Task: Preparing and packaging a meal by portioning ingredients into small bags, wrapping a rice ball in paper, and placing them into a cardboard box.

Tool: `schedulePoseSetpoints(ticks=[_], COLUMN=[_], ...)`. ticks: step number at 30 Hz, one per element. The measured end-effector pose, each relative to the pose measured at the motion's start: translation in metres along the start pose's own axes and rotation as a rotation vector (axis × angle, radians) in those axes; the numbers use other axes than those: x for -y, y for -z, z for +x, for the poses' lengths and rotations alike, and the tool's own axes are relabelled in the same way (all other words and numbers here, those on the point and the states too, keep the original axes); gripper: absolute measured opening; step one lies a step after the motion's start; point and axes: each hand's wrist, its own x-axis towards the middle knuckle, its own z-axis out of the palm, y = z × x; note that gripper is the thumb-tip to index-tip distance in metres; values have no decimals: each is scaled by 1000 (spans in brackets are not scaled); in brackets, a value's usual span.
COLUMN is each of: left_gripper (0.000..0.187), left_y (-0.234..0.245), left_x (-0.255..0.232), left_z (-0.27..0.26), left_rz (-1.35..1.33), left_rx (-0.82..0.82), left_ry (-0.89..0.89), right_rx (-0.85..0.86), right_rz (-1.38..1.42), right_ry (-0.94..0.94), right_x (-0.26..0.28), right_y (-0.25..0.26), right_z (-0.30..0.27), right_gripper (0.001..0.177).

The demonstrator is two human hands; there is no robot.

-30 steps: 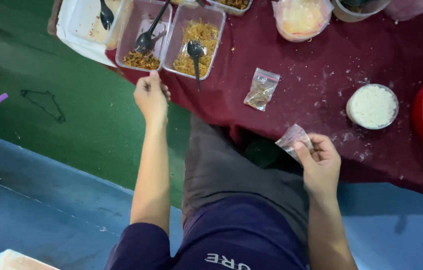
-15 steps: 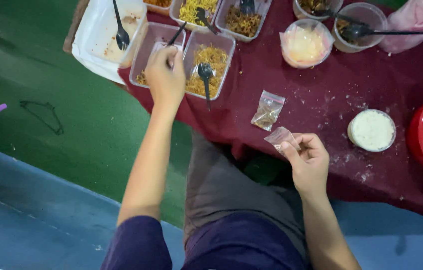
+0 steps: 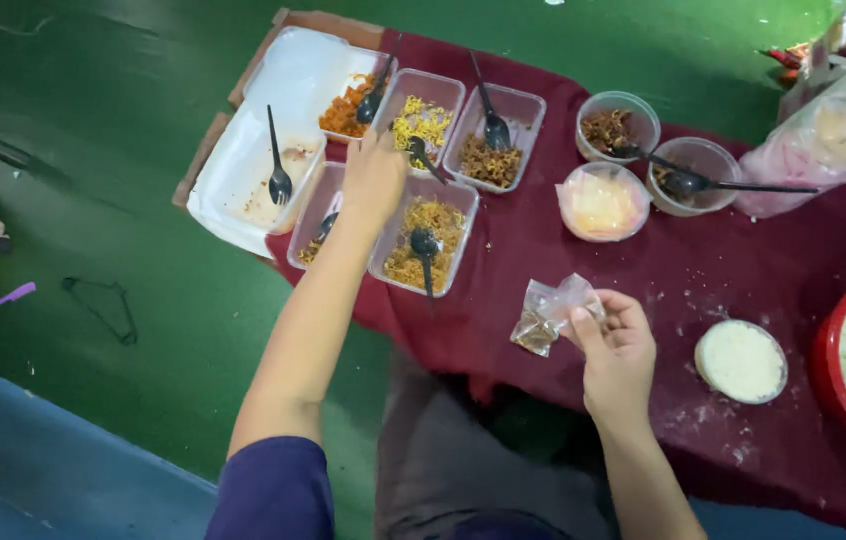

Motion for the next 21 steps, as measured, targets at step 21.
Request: schedulePoseSetpoints(ticks=[21], left_gripper=[8], left_y=[-15], left_x=[23], left_z=[10], left_rz=[-224], left_rx=[-167], left_ry=[-189], right_rx=[116], right_rz=[-15], right_ry=[36], right_x=[-2], right_y=[-6], right_z=[0], right_gripper=[14])
